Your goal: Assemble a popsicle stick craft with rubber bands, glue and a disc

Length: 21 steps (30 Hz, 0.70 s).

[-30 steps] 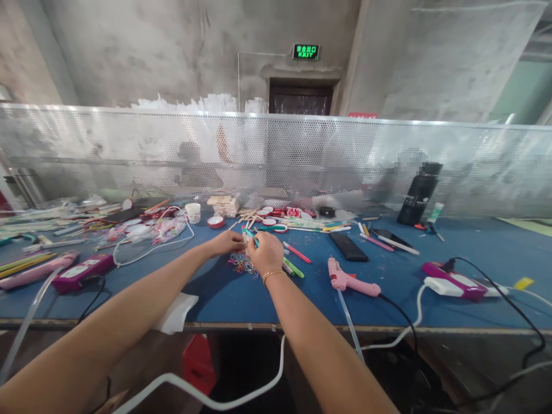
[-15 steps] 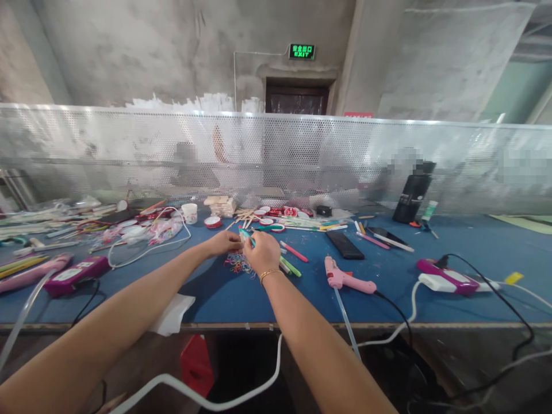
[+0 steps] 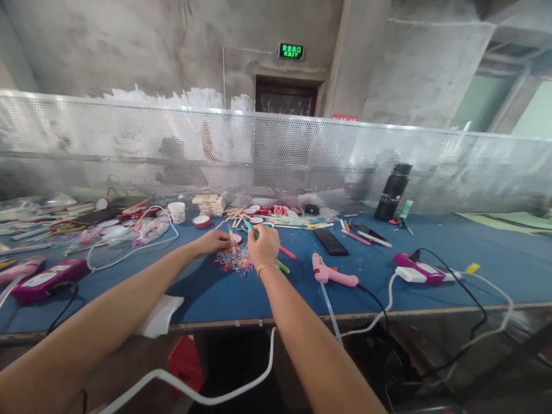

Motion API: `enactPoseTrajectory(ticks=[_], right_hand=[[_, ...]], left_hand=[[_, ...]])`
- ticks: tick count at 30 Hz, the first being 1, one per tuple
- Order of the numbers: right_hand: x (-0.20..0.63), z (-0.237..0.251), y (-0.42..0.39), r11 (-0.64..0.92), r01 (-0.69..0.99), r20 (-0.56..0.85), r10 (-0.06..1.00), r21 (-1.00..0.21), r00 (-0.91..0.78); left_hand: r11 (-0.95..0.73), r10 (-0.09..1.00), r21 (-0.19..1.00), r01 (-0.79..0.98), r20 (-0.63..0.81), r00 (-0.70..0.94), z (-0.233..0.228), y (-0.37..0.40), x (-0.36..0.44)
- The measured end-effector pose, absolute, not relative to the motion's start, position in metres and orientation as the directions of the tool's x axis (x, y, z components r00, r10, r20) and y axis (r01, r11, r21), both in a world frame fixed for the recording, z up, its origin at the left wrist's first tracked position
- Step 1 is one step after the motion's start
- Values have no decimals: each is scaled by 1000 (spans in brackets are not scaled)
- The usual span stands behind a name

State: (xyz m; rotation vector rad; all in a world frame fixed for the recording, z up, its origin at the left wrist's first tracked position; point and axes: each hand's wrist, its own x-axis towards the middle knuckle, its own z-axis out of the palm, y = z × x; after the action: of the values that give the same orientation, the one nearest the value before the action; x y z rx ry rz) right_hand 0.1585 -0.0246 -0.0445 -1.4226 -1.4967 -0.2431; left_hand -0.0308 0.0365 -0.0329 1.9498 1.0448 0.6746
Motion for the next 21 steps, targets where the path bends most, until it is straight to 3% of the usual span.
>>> enactPoseTrajectory(ticks=[5,9,14,21], right_hand=[[183,-9,-26,61,851,565,773,-521,290],[211,16,-39,-14,953,411,900,-304,144],[237,9,-59,-134,991,348,929,-4,127],[243,-13,-59,-140,988,313,943,71,111]], left_hand=[[-369,836,825,428,93,540,-35,41,-33],[-426,806,798,426,122,579,-33,39,-33],[-465,808,743,481,135,574,-25,32,-31],[-436,824,748,500,108,557,-21,30,-30]])
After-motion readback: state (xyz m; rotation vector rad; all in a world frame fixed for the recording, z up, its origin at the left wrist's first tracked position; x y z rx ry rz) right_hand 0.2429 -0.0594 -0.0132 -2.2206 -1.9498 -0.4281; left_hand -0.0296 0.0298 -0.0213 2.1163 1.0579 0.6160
